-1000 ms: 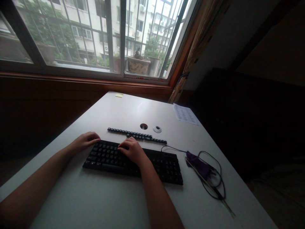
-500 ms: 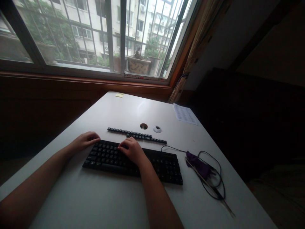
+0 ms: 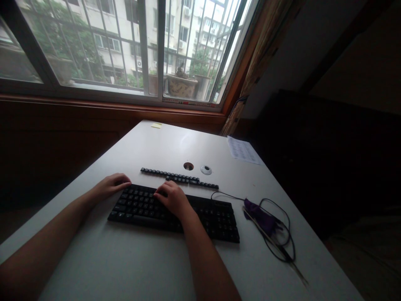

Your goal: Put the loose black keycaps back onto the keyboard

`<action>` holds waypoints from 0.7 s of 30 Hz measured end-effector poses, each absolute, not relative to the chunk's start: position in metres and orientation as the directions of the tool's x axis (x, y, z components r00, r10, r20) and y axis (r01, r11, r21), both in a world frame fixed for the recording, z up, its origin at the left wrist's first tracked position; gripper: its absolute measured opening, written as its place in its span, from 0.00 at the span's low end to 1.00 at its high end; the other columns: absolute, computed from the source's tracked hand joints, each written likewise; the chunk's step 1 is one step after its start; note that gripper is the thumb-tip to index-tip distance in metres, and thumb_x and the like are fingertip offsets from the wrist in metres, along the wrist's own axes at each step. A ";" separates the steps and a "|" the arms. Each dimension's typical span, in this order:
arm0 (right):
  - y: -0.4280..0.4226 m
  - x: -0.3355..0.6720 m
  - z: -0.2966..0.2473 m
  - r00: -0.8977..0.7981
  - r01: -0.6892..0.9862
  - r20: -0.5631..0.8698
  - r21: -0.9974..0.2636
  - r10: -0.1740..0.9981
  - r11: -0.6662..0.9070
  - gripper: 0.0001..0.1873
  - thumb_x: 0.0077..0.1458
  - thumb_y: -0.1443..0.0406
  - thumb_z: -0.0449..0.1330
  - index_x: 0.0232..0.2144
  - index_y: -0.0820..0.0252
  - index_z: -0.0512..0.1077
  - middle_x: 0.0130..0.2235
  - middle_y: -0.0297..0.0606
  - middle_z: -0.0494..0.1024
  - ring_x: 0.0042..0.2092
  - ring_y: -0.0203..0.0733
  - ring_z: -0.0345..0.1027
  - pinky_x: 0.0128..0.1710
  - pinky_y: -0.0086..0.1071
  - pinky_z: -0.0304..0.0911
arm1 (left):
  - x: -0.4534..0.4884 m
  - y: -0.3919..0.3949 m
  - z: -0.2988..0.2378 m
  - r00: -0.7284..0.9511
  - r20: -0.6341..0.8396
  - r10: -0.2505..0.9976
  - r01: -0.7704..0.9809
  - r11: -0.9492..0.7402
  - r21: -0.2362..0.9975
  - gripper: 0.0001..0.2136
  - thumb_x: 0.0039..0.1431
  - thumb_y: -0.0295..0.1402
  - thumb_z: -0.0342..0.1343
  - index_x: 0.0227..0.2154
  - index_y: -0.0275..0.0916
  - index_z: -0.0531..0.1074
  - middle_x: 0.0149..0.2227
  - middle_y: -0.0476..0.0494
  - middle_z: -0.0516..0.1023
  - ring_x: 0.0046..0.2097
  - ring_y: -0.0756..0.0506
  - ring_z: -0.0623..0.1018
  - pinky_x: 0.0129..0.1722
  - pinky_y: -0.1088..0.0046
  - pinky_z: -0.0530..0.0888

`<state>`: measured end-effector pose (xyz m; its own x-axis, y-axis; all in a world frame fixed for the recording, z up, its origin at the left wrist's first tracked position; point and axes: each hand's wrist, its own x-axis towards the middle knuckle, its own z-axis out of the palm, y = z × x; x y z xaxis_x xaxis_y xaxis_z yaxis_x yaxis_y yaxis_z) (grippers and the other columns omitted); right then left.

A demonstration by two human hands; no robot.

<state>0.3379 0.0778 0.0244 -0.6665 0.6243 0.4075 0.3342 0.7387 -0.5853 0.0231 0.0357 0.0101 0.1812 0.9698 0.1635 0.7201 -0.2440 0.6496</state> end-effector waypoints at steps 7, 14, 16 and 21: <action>0.078 0.338 0.025 -0.661 0.347 0.392 -0.597 0.640 0.724 0.03 0.58 0.63 0.65 0.33 0.55 0.74 0.36 0.36 0.74 0.41 0.40 0.67 0.43 0.34 0.64 | 0.023 0.036 0.009 0.187 0.164 0.969 0.717 -0.249 0.651 0.16 0.63 0.47 0.53 0.37 0.40 0.77 0.36 0.42 0.78 0.39 0.41 0.76 0.40 0.66 0.72; 0.077 0.338 0.025 -0.667 0.339 0.399 -0.589 0.629 0.733 0.04 0.59 0.63 0.64 0.32 0.56 0.74 0.36 0.36 0.74 0.41 0.40 0.67 0.42 0.33 0.65 | 0.025 0.034 0.013 0.184 0.166 0.969 0.711 -0.248 0.658 0.16 0.63 0.47 0.53 0.36 0.40 0.78 0.36 0.42 0.79 0.39 0.41 0.76 0.41 0.65 0.72; 0.078 0.338 0.024 -0.665 0.337 0.399 -0.593 0.631 0.731 0.04 0.59 0.62 0.64 0.32 0.56 0.74 0.36 0.36 0.73 0.40 0.40 0.67 0.42 0.33 0.65 | 0.026 0.034 0.014 0.184 0.169 0.968 0.709 -0.250 0.659 0.16 0.63 0.47 0.53 0.36 0.40 0.77 0.37 0.43 0.78 0.39 0.41 0.76 0.41 0.65 0.72; 0.078 0.338 0.024 -0.664 0.332 0.386 -0.615 0.640 0.715 0.04 0.58 0.62 0.64 0.33 0.56 0.74 0.36 0.35 0.73 0.39 0.39 0.68 0.41 0.33 0.65 | 0.026 0.034 0.014 0.178 0.159 0.971 0.719 -0.238 0.652 0.16 0.63 0.47 0.52 0.36 0.40 0.77 0.36 0.42 0.78 0.39 0.41 0.76 0.40 0.65 0.72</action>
